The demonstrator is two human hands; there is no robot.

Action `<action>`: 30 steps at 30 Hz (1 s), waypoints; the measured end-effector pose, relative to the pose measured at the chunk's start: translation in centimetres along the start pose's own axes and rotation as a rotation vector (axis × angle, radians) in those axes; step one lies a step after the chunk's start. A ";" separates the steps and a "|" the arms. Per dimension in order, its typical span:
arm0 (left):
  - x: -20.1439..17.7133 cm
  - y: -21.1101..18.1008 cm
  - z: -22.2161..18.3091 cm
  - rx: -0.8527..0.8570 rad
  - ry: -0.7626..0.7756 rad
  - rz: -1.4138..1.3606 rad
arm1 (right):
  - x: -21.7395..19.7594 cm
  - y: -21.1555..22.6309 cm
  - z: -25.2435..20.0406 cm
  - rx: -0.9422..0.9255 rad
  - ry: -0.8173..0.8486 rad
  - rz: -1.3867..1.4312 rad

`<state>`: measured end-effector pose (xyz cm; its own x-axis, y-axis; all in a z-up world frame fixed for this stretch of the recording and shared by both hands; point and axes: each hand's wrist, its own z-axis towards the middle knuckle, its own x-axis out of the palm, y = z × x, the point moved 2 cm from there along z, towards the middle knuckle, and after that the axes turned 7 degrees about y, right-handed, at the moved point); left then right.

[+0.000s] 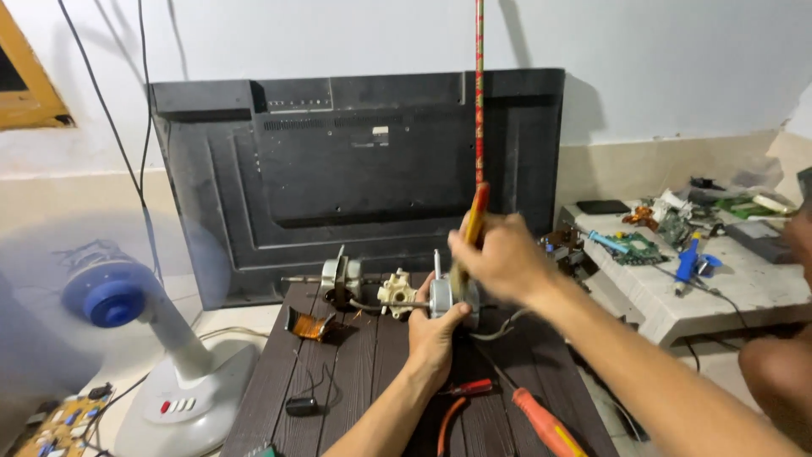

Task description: Cleaning a plastic gear component with a brush and then working on a motor assembly on a low repair bench.

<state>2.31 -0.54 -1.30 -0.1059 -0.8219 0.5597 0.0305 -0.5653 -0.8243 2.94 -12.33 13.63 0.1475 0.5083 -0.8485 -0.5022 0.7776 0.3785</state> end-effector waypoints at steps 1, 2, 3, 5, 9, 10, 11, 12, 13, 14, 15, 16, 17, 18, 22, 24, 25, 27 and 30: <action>0.2 -0.2 -0.2 -0.001 -0.007 -0.010 | 0.5 0.0 -0.3 -0.043 0.114 0.040; 0.5 -0.5 0.0 0.005 -0.007 -0.015 | 0.5 -0.4 0.2 -0.049 0.114 0.035; 0.5 -0.6 -0.1 0.016 -0.002 0.025 | 0.5 -0.7 0.2 -0.100 -0.059 -0.007; 0.6 -0.4 -0.4 0.023 0.007 0.067 | 0.2 -0.6 -0.3 -0.147 -0.234 -0.052; 0.5 -0.5 0.1 0.051 0.041 0.087 | 0.1 0.0 0.4 -0.169 -0.112 0.149; 0.3 -0.2 0.0 0.055 0.037 0.066 | 0.7 -0.4 0.7 -0.084 -0.084 0.094; 0.6 -0.2 -0.3 0.045 0.046 0.071 | 0.6 -1.1 0.9 -0.071 -0.090 0.095; 0.8 -0.3 -0.6 0.029 0.028 0.076 | 0.4 -1.7 0.9 -0.137 -0.183 0.043; 0.9 -0.8 -0.7 0.027 0.007 0.080 | 0.1 -1.8 1.3 -0.215 -0.278 -0.014; 0.7 -0.6 -0.6 0.031 0.014 0.084 | -0.4 -0.8 0.2 -0.216 -0.287 -0.015; 0.5 -0.5 -0.3 0.008 0.014 0.044 | -0.7 0.3 -0.7 -0.326 -0.240 0.159; 0.3 -0.3 0.0 -0.016 0.014 0.004 | -0.9 1.4 -1.7 -0.435 -0.188 0.332; 0.0 -0.2 0.2 -0.015 0.009 0.005 | 0.0 0.0 -1.0 -0.437 -0.186 0.336; -0.2 -0.1 0.5 0.008 0.006 -0.024 | 0.8 -1.7 -0.2 -0.273 -0.243 0.128; -0.4 0.8 0.7 0.025 0.044 -0.123 | 0.0 -1.1 -2.8 -0.199 -0.384 0.158; 0.3 -0.2 0.3 0.015 0.055 -0.154 | 0.8 -1.0 -4.8 -0.250 -0.412 0.183; 0.4 -0.4 -0.5 0.008 0.050 -0.191 | 1.5 -0.8 -6.2 -0.307 -0.426 0.213; 0.7 -1.0 -0.9 0.002 0.042 -0.191 | 1.9 -3.4 -6.2 -0.176 -0.432 0.138; 1.1 -1.2 -0.3 0.006 0.053 -0.190 | 1.9 -3.4 -8.0 -0.108 -0.456 0.290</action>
<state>1.84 -0.73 0.21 -0.1624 -0.6959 0.6995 0.0112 -0.7102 -0.7039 -1.86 -16.96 7.82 0.3321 0.8235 -0.4599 -0.6579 0.5516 0.5127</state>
